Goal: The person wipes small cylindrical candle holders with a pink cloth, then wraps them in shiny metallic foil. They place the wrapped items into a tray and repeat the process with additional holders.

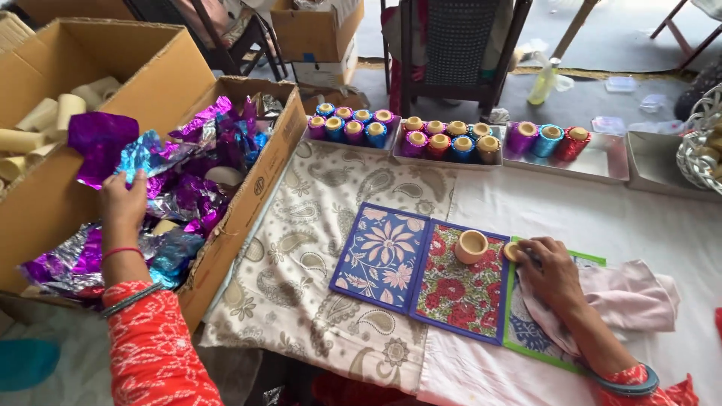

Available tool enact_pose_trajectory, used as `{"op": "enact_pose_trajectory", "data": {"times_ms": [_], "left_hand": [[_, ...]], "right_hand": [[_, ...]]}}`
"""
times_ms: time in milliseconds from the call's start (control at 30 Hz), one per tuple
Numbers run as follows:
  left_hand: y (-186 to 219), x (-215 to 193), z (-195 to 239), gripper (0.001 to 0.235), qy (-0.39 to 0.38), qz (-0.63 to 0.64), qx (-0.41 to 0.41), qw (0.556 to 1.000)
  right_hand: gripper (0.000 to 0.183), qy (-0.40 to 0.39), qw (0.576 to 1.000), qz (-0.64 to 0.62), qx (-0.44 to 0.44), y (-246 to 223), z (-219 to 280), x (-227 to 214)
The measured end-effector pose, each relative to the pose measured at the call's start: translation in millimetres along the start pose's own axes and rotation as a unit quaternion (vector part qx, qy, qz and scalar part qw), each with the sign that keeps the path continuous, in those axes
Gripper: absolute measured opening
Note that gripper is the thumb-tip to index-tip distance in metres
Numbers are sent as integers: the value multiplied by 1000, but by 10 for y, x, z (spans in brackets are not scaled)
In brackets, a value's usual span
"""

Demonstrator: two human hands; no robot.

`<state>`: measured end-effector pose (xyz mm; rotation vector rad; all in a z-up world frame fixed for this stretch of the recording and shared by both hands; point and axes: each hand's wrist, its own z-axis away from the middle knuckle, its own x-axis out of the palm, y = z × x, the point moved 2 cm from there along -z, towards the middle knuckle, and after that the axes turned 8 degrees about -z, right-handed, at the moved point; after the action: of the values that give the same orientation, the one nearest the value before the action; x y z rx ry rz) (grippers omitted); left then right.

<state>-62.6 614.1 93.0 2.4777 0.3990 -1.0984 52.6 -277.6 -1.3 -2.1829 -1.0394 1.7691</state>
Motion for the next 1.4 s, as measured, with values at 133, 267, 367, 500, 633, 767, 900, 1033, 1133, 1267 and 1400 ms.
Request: {"op": "enact_pose_trajectory", "data": {"times_ms": [133, 267, 367, 500, 633, 767, 900, 1033, 1133, 1267, 1400], "left_hand": [[304, -253, 105, 57, -23, 65, -40, 997], [471, -331, 180, 51, -51, 228, -139, 962], [510, -414, 264, 46, -77, 279, -170, 942], [341, -432, 339, 47, -79, 303, -160, 936], [588, -713, 516, 51, -47, 338, -158, 926], [859, -1012, 679, 58, -59, 376, -166, 910], [1093, -1228, 895, 63, -86, 384, -194, 899], [1371, -1447, 1098, 65, -101, 361, -209, 903], [1434, -1438, 1213, 67, -118, 338, -194, 913], [1315, -1176, 1259, 70, -122, 260, -101, 953], [1467, -1188, 1252, 73, -138, 129, -67, 980]], "right_hand": [[33, 13, 1000, 12, 0, -21, 19, -39], [33, 11, 1000, 5, 1, -4, 36, -53], [34, 3, 1000, -7, -8, 123, 65, -12], [35, 16, 999, 15, -26, 147, 31, 21], [36, 0, 999, 35, -5, 218, 8, 83], [36, 2, 999, 48, 9, 227, 6, 72], [36, 4, 999, 54, 8, 245, 7, 77], [36, 9, 999, 28, 19, 229, -11, 31], [45, 30, 995, -71, 61, 47, -83, -127], [38, 122, 985, -22, -118, -920, -339, -490], [43, 25, 952, -152, -263, -2286, -802, -230]]}}
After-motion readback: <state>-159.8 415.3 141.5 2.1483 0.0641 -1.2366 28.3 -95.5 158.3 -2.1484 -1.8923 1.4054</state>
